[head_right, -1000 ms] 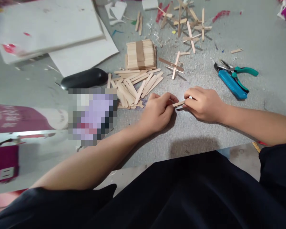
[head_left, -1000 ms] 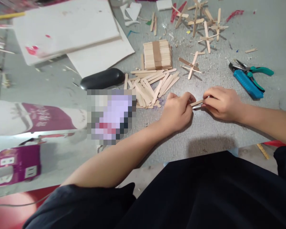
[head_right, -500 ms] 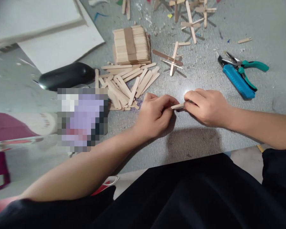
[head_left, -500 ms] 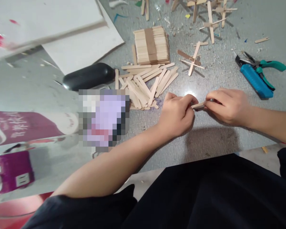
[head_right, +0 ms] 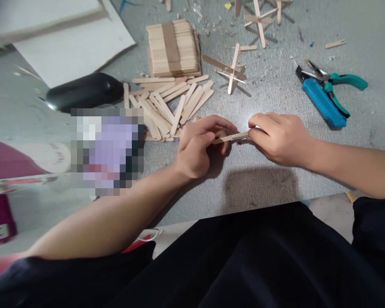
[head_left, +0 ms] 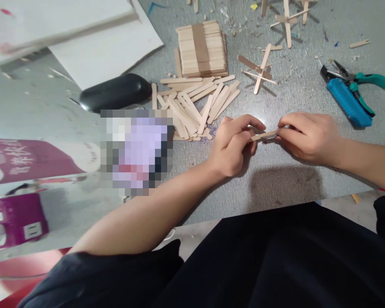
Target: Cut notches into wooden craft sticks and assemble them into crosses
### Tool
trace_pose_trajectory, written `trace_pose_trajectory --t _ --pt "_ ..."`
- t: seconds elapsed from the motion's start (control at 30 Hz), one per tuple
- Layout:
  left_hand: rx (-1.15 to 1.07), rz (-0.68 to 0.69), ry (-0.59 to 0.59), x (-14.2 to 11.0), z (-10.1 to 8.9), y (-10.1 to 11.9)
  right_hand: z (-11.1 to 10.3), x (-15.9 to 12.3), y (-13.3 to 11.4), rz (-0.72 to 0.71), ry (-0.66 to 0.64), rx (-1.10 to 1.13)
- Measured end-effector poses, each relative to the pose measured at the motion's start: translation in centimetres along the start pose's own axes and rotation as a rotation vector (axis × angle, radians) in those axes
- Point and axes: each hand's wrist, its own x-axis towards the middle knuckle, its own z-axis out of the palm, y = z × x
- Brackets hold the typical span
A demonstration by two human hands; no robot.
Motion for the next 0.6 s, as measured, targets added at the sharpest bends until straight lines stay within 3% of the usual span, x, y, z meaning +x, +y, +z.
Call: trace_pose_trajectory --t 0.13,0.33,0.6 --pt "-0.150 -0.052 0.027 0.2 0.1 0.1 0.1 -0.1 0.0 0.026 -0.004 0.045" --pt "0.095 -0.061 0.036 0.6 0.1 0.5 -0.1 0.1 0.2 0.078 -0.047 0.144" --pt "0.204 -0.037 0.013 0.4 -0.3 1.2 -0.4 0.6 0.2 0.023 -0.110 0.062"
